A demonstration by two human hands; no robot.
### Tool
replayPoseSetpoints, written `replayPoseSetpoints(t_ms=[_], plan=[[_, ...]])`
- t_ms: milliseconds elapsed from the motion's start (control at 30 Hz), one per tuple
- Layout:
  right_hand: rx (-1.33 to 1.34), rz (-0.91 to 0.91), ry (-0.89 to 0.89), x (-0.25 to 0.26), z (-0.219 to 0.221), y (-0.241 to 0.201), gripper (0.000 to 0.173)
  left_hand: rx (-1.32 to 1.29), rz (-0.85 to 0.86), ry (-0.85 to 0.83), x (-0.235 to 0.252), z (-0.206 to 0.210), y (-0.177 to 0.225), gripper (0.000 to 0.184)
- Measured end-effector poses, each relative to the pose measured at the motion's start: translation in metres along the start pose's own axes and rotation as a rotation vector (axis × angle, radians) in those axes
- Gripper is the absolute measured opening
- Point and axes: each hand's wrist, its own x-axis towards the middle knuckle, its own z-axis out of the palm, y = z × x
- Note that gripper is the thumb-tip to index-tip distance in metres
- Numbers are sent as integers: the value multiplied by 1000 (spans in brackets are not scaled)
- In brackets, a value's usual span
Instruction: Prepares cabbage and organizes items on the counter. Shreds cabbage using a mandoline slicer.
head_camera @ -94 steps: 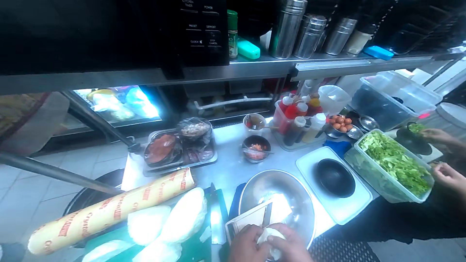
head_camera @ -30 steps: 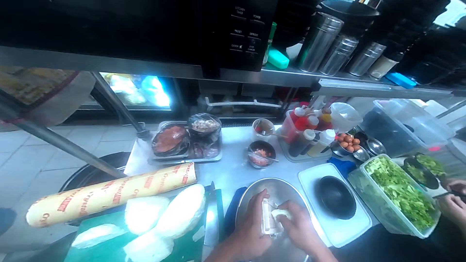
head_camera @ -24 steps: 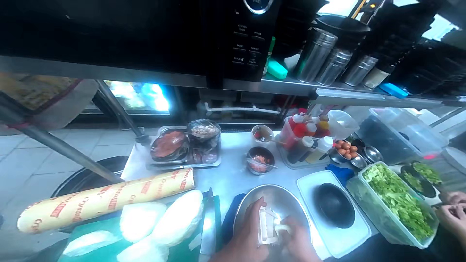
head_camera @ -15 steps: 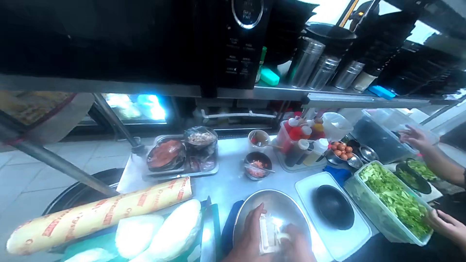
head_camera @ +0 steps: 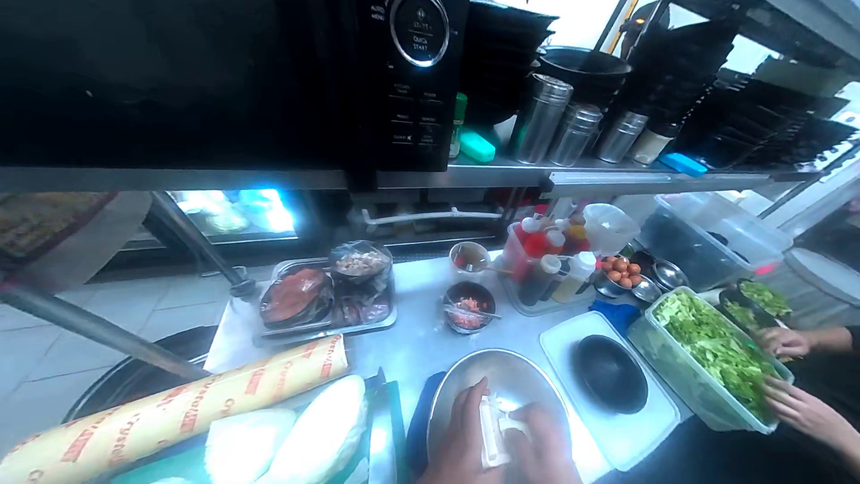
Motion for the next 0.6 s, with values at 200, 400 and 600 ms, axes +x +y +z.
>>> replayPoseSetpoints(t_ms=[200,400,600], plan=[[-81,198,-156,-11,10,37,24,2,6,17,0,1,0,117],[-45,112,-47,-10,14,29,19,15,-23,1,-2,0,1,118],[51,16,6,-7,6,8,17,46,-39,-1,-4,-3,5,117]])
